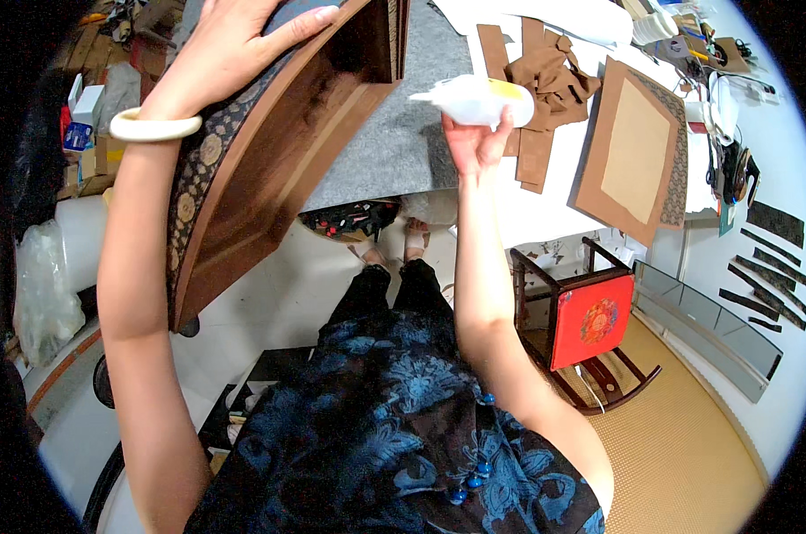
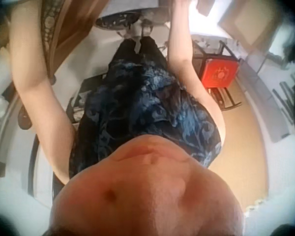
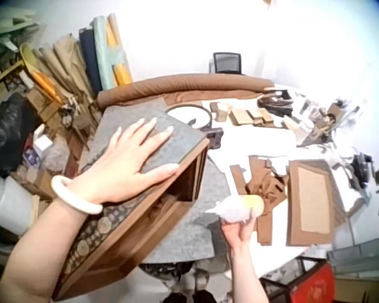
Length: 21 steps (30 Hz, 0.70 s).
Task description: The person assembles a decorative wooden tray by applying glue to its edges and attaching a patterned trim strip. They use a squeeze bottle to apply adhesive and a small blue tool to press the trim into place, working on a cluttered workbench.
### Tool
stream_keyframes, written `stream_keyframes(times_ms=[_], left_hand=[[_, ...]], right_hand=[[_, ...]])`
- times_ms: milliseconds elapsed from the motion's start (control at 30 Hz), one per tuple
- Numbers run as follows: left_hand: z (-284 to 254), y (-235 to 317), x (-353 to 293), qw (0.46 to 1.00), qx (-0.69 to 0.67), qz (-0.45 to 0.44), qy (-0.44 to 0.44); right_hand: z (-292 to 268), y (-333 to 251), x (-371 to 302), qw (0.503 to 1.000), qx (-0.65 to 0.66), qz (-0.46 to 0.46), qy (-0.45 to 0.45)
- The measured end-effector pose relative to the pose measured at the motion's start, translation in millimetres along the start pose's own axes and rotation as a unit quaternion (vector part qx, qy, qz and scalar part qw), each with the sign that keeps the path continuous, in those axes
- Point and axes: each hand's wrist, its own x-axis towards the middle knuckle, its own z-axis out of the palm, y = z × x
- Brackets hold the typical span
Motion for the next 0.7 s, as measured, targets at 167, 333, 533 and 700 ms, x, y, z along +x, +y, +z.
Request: stream_keyframes(times_ms=[167,333,533,700], left_hand=[[3.1,-2.8,6.0,1.0,0.007,0.023,0.005],[2.4,0.3,4.9,0.999,0.048,-0.013,-0.017],[9.6,-6.2,2.0,0.998,0.059,0.005,0.033],[15.8,9.9,-13.8,0.991,0.003,0.069,0.118]], right_hand=[[-4.8,20.1,-10.7,0.918,-0.374,-0.125,0.048],[8.8,56.7,-13.1,0.886,-0.408,-0.21,0.07],[5.6,73.0,0.2,0.861,-0.437,-0.24,0.101],[-2.2,69.3,5.3,0.837,-0.463,-0.272,0.106]])
